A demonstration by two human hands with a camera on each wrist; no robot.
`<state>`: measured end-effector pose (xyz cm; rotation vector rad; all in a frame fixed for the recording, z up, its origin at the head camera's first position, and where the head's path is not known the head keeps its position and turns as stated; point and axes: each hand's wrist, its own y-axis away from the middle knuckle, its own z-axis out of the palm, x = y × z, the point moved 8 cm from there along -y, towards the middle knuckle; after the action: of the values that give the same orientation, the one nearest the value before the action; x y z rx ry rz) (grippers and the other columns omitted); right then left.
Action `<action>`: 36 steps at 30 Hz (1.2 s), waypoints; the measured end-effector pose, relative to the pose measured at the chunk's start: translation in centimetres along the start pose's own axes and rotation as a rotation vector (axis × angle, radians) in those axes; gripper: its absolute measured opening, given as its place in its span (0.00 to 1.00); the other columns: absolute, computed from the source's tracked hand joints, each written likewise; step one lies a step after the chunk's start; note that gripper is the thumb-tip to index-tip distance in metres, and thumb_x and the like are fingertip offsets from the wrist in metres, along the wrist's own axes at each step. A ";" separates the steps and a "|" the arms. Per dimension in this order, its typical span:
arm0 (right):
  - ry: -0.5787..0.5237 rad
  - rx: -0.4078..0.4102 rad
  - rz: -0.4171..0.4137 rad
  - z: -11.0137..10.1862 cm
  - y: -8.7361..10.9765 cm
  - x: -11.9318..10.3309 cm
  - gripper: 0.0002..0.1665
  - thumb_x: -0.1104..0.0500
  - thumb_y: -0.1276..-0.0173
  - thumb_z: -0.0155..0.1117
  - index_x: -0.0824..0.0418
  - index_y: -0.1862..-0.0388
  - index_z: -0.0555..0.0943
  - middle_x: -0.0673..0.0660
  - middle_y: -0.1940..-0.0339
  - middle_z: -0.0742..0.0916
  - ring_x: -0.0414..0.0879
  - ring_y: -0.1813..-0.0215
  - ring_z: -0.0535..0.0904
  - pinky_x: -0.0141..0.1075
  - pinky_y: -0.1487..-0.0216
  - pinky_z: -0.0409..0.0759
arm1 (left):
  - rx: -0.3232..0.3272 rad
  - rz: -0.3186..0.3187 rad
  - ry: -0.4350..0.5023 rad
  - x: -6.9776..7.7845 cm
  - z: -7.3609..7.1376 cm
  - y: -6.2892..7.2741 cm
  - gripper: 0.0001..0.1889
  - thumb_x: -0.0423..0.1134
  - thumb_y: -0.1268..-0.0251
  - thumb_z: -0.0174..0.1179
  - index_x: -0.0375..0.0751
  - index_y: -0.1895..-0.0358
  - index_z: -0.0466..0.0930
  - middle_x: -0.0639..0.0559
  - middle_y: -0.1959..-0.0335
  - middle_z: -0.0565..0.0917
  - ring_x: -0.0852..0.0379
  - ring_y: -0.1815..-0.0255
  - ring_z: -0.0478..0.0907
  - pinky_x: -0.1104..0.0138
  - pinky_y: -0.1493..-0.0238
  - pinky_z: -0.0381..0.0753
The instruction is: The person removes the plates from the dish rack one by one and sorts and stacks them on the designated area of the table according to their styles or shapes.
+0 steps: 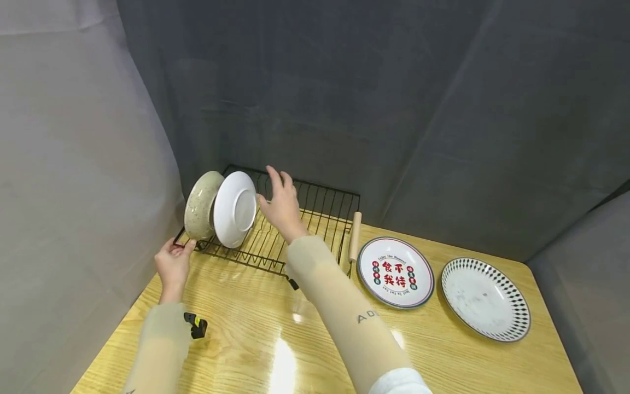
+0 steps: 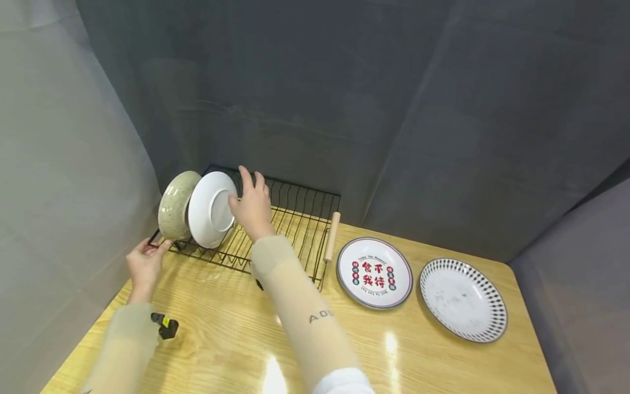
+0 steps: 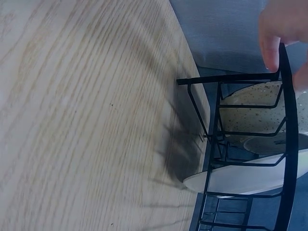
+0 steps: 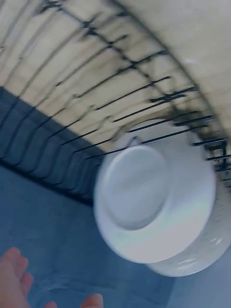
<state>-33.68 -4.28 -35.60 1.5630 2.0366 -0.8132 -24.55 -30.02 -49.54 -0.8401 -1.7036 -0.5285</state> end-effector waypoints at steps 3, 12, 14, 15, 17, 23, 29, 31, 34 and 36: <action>0.030 -0.055 -0.028 2.1 0.1 -1.4 0.39 0.51 0.34 0.57 0.44 0.28 0.52 0.60 0.29 0.57 0.58 0.31 0.57 0.49 0.41 0.68 | 0.000 -0.001 0.005 -0.1 -0.1 0.0 0.28 0.37 0.42 0.62 0.23 0.42 0.67 0.38 0.61 0.77 0.73 0.73 0.67 0.85 0.69 0.66; 0.296 -0.239 -0.119 7.3 0.9 -4.4 0.34 0.48 0.32 0.53 0.43 0.29 0.55 0.57 0.28 0.59 0.51 0.30 0.58 0.40 0.35 0.62 | -0.013 -0.017 0.004 0.0 -0.1 0.3 0.28 0.38 0.41 0.61 0.23 0.41 0.66 0.37 0.59 0.76 0.71 0.71 0.68 0.85 0.69 0.66; 0.321 -0.290 -0.124 8.2 1.2 -4.6 0.33 0.47 0.31 0.52 0.42 0.29 0.55 0.55 0.27 0.57 0.50 0.30 0.56 0.39 0.35 0.61 | -0.013 -0.014 0.003 0.0 -0.1 0.3 0.28 0.37 0.41 0.61 0.23 0.41 0.66 0.37 0.60 0.76 0.72 0.72 0.67 0.85 0.70 0.66; 0.326 -0.314 -0.125 8.6 1.3 -4.7 0.33 0.47 0.31 0.52 0.41 0.29 0.55 0.54 0.27 0.56 0.49 0.30 0.56 0.39 0.35 0.61 | -0.011 -0.011 0.003 0.0 -0.1 0.3 0.28 0.37 0.41 0.61 0.23 0.41 0.66 0.37 0.60 0.76 0.73 0.73 0.67 0.85 0.70 0.66; 0.335 -0.357 -0.126 9.3 1.6 -4.8 0.33 0.47 0.31 0.51 0.40 0.29 0.55 0.53 0.26 0.53 0.49 0.29 0.55 0.39 0.35 0.61 | -0.004 -0.002 0.010 0.0 -0.2 0.3 0.27 0.37 0.41 0.61 0.23 0.42 0.67 0.37 0.61 0.77 0.74 0.73 0.67 0.86 0.71 0.66; 0.369 -0.417 -0.094 10.5 2.0 -4.7 0.33 0.46 0.30 0.50 0.35 0.29 0.52 0.51 0.25 0.48 0.49 0.29 0.53 0.40 0.35 0.61 | -0.005 0.005 0.017 0.0 -0.4 0.2 0.28 0.37 0.42 0.61 0.22 0.42 0.66 0.37 0.61 0.77 0.74 0.73 0.67 0.86 0.71 0.66; 0.436 -0.467 -0.058 11.4 2.5 -4.4 0.34 0.45 0.30 0.49 0.31 0.30 0.49 0.50 0.25 0.45 0.50 0.28 0.52 0.39 0.34 0.59 | -0.005 0.000 0.010 -0.3 -0.4 0.3 0.28 0.37 0.42 0.62 0.23 0.42 0.66 0.37 0.61 0.77 0.74 0.74 0.67 0.86 0.71 0.66; 0.466 -0.470 -0.049 11.5 2.7 -4.4 0.34 0.45 0.30 0.49 0.30 0.30 0.48 0.50 0.25 0.45 0.50 0.28 0.53 0.40 0.33 0.58 | -0.005 0.004 0.011 -0.3 -0.5 0.3 0.28 0.37 0.42 0.62 0.22 0.42 0.67 0.38 0.61 0.77 0.75 0.74 0.67 0.86 0.71 0.66; 0.498 -0.461 -0.046 11.5 3.0 -4.4 0.36 0.48 0.31 0.51 0.30 0.30 0.48 0.50 0.25 0.47 0.51 0.29 0.54 0.41 0.33 0.58 | -0.001 0.003 0.013 -0.2 -0.7 0.3 0.28 0.37 0.42 0.61 0.22 0.42 0.67 0.38 0.61 0.76 0.73 0.73 0.67 0.86 0.71 0.66; 0.519 -0.451 -0.046 11.6 3.2 -4.5 0.38 0.49 0.32 0.52 0.29 0.30 0.47 0.50 0.25 0.48 0.52 0.29 0.54 0.43 0.34 0.58 | 0.003 -0.004 0.012 -0.2 -0.8 0.3 0.28 0.37 0.42 0.61 0.22 0.42 0.66 0.38 0.61 0.76 0.72 0.72 0.68 0.86 0.71 0.66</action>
<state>-29.49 -14.80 -41.62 1.5651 2.3924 0.0711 -23.75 -30.48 -49.53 -0.8301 -1.6948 -0.5330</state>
